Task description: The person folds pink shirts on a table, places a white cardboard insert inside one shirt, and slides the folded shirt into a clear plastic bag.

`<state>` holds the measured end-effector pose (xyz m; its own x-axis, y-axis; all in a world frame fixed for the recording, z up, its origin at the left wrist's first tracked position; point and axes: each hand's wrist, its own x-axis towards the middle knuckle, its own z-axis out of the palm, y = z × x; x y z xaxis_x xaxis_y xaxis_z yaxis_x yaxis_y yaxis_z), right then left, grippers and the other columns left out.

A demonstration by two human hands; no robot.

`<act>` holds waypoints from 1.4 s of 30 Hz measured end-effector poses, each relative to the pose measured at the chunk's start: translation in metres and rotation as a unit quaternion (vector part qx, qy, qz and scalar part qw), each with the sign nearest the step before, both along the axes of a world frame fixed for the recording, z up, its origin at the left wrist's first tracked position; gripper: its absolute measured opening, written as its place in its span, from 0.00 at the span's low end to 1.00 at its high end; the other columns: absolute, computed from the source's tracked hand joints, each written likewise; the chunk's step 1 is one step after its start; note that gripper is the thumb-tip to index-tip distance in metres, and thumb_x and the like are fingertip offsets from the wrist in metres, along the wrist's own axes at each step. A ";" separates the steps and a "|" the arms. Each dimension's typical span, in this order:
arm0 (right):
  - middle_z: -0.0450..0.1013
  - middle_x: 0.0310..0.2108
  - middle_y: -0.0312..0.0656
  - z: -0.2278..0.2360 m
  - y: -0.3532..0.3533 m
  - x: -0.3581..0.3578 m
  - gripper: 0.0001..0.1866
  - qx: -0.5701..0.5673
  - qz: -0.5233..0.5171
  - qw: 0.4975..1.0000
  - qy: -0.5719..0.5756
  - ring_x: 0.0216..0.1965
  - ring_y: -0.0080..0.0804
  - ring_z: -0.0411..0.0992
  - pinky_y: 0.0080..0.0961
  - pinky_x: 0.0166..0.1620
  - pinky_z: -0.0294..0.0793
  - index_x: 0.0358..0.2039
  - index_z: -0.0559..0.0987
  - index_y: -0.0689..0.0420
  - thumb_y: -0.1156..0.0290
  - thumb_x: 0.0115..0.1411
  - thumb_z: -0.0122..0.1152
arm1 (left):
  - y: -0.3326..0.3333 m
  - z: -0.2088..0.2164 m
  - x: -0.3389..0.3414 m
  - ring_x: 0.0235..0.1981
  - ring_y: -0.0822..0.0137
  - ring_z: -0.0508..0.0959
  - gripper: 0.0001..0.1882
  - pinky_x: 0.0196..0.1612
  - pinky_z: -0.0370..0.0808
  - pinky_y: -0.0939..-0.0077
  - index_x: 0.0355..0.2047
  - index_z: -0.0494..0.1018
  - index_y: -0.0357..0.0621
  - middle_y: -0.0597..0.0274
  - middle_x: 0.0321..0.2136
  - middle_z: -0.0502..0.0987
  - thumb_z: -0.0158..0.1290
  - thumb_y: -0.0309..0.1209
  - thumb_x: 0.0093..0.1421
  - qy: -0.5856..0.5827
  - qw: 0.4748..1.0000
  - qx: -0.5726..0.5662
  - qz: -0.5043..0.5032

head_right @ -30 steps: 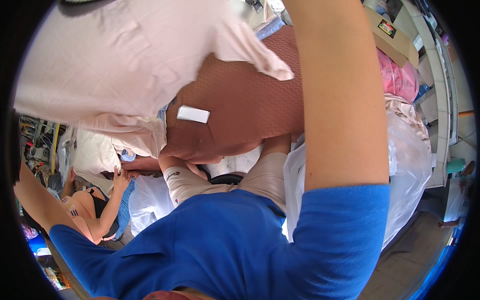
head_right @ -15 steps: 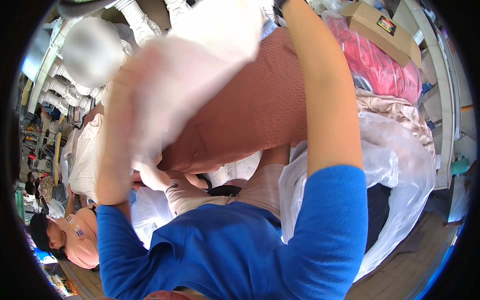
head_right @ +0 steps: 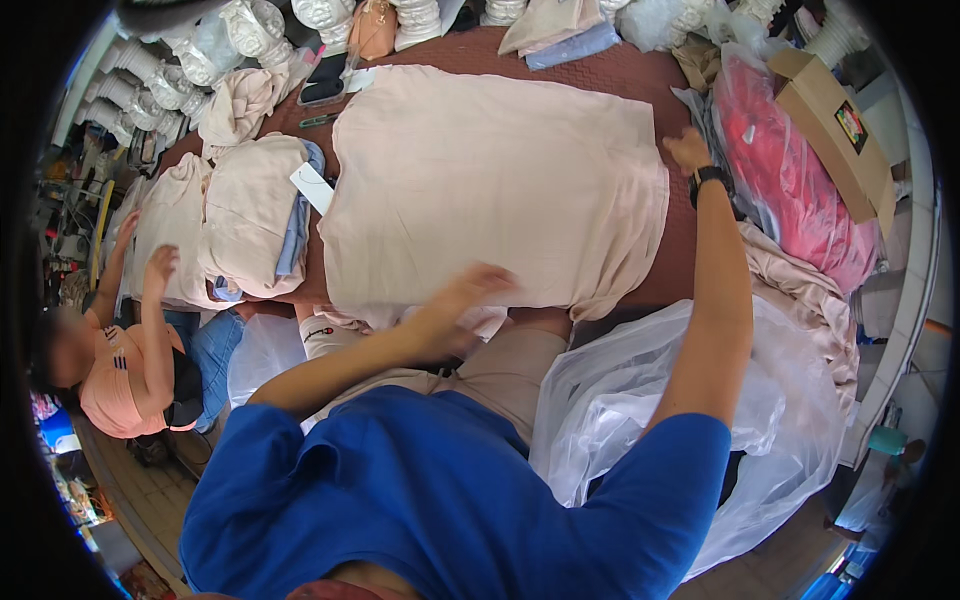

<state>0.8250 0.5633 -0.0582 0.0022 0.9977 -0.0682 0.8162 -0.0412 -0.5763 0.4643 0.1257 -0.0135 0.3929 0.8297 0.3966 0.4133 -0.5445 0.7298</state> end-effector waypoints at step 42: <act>0.72 0.49 0.57 -0.024 -0.098 -0.043 0.20 0.106 -0.207 0.955 -0.184 0.52 0.56 0.70 0.50 0.55 0.69 0.48 0.74 0.59 0.65 0.57 0.60 | 0.076 -0.003 -0.184 0.50 0.47 0.69 0.17 0.55 0.65 0.59 0.45 0.71 0.38 0.48 0.45 0.70 0.58 0.21 0.54 0.142 0.908 0.076 0.387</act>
